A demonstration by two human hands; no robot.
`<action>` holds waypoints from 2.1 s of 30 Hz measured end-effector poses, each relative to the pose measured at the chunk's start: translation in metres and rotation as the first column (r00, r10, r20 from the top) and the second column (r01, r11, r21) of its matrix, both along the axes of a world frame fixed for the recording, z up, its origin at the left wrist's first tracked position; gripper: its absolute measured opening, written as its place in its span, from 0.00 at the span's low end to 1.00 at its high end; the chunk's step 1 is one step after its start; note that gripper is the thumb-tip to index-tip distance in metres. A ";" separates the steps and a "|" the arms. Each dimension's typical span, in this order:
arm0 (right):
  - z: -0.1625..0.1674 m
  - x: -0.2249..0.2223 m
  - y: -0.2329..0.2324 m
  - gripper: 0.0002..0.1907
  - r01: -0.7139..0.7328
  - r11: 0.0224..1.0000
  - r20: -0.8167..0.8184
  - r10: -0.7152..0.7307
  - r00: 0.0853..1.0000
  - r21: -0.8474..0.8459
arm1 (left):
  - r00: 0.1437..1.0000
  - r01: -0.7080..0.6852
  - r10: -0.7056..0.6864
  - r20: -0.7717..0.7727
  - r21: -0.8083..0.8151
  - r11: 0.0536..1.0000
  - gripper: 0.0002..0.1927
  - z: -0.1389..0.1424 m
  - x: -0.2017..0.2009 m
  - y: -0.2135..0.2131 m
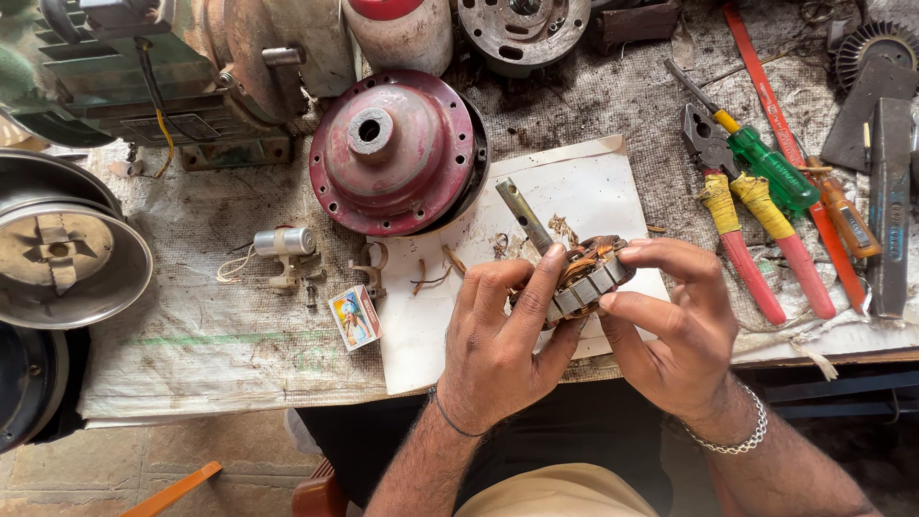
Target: The person holds a motor rotor with copper windings and a shaft and works it into the motor stator housing on the bench, pressing and rotating the laminated armature segments by hand to seat the parts together, turning the assembly over to fit it from different sides.
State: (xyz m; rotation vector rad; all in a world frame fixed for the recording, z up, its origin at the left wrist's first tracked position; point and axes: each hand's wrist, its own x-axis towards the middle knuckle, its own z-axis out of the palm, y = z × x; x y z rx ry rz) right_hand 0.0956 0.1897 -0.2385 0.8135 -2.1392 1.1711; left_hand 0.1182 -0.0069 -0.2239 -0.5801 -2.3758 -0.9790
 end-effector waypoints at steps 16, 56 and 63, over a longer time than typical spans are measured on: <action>-0.015 -0.003 0.006 0.20 0.035 0.997 -0.007 -0.035 0.999 0.067 | 0.998 0.058 -0.058 -0.003 -0.043 0.997 0.33 -0.018 -0.001 0.005; -0.088 -0.013 0.040 0.16 0.075 0.996 -0.098 -0.071 0.993 0.039 | 0.997 0.079 -0.080 -0.005 -0.052 0.996 0.33 -0.088 -0.014 0.036; -0.099 -0.008 0.043 0.16 0.110 0.994 -0.033 -0.111 0.993 -0.010 | 0.998 0.064 -0.064 0.010 -0.023 0.998 0.34 -0.096 -0.013 0.043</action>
